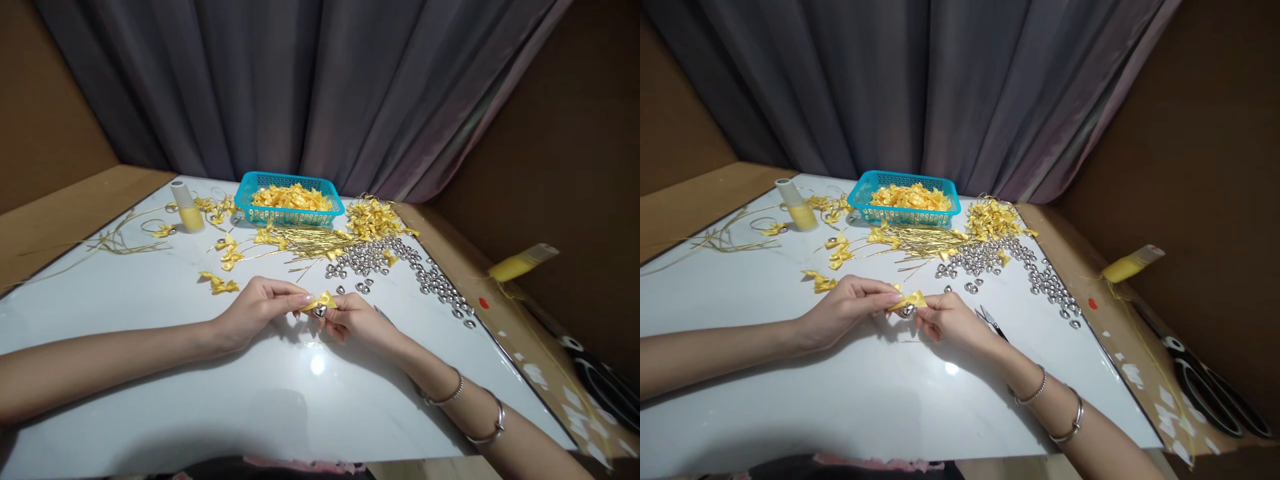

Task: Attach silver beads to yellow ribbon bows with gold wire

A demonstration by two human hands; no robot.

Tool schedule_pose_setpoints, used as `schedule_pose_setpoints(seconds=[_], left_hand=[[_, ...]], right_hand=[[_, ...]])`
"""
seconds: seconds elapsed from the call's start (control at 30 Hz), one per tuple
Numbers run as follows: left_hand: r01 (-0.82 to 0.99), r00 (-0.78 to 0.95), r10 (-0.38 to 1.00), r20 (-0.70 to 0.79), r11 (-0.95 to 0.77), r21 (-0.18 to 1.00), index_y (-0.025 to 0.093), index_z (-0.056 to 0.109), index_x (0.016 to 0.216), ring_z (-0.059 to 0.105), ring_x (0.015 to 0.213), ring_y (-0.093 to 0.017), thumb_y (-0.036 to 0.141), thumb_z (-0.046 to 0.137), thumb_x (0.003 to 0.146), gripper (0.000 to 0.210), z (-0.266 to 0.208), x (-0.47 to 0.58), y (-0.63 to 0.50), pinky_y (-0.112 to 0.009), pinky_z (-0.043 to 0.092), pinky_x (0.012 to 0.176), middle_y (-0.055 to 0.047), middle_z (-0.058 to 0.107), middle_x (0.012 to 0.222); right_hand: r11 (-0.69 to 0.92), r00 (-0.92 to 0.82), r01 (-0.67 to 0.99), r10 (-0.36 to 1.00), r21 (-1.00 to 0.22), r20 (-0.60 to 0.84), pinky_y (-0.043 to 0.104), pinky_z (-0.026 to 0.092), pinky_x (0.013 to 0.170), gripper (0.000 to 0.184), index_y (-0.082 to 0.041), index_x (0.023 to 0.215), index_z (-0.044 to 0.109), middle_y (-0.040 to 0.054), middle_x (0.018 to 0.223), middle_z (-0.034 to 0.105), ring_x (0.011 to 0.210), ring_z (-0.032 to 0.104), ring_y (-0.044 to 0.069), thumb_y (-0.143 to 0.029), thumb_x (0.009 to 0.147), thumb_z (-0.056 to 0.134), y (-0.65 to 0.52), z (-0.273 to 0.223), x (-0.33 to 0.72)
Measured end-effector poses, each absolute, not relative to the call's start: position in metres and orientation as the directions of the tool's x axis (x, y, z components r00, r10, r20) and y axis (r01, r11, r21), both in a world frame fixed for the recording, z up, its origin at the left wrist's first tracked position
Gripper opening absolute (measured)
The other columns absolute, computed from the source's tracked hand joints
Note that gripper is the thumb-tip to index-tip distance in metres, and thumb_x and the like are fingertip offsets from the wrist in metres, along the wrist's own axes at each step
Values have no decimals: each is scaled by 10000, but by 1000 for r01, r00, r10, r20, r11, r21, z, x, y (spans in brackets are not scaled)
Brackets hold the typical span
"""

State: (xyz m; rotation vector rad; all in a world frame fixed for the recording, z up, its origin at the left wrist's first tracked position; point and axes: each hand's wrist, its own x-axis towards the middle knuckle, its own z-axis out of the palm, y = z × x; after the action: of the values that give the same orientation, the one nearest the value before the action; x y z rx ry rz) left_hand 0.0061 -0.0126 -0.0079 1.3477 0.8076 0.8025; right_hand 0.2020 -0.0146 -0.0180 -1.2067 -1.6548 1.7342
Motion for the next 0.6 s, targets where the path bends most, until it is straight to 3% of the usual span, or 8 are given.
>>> schedule_pose_setpoints(seconds=[0.2, 0.3, 0.43, 0.53, 0.6], left_hand=[[-28, 560, 829, -3, 23, 999, 146, 744, 775, 565, 695, -140, 272, 645, 799, 161, -5, 6, -15, -250, 426, 611, -69, 691, 777], [-33, 595, 804, -17, 45, 998, 134, 735, 797, 577, 682, -142, 281, 625, 815, 185, -5, 6, -14, -257, 443, 613, -76, 692, 794], [-25, 593, 805, 6, 11, 1000, 127, 704, 796, 585, 671, -131, 283, 611, 825, 184, -8, 5, -11, -250, 440, 630, -64, 690, 778], [8, 586, 810, -23, 23, 1000, 123, 676, 807, 583, 692, -133, 294, 595, 833, 191, -13, 4, -8, -244, 424, 643, -60, 686, 758], [19, 587, 809, -31, 25, 1000, 123, 662, 794, 567, 680, -123, 296, 586, 834, 193, -16, 4, -7, -239, 413, 644, -50, 674, 743]], right_hand=[[-200, -540, 205, 793, -958, -281, 232, 229, 426, 245, -149, 587, 532, -47, 382, 438, 359, 323, 63, -95, 801, 426, -19, -16, 200], [-130, -535, 228, 812, -965, -236, 222, 247, 433, 245, -151, 609, 520, -48, 425, 441, 392, 341, 62, -132, 833, 423, -18, -14, 202], [20, -578, 313, 797, -950, -173, 203, 318, 473, 118, -160, 827, 533, -63, 522, 485, 466, 413, 68, -262, 806, 589, -14, -5, 212], [101, -576, 374, 805, -922, -146, 183, 320, 460, 420, -188, 986, 502, -87, 605, 474, 475, 405, 52, -264, 659, 754, -14, 3, 217], [146, -557, 412, 822, -899, -122, 177, 295, 434, 368, -183, 955, 518, -77, 642, 475, 457, 380, 37, -328, 691, 730, -15, 5, 217]])
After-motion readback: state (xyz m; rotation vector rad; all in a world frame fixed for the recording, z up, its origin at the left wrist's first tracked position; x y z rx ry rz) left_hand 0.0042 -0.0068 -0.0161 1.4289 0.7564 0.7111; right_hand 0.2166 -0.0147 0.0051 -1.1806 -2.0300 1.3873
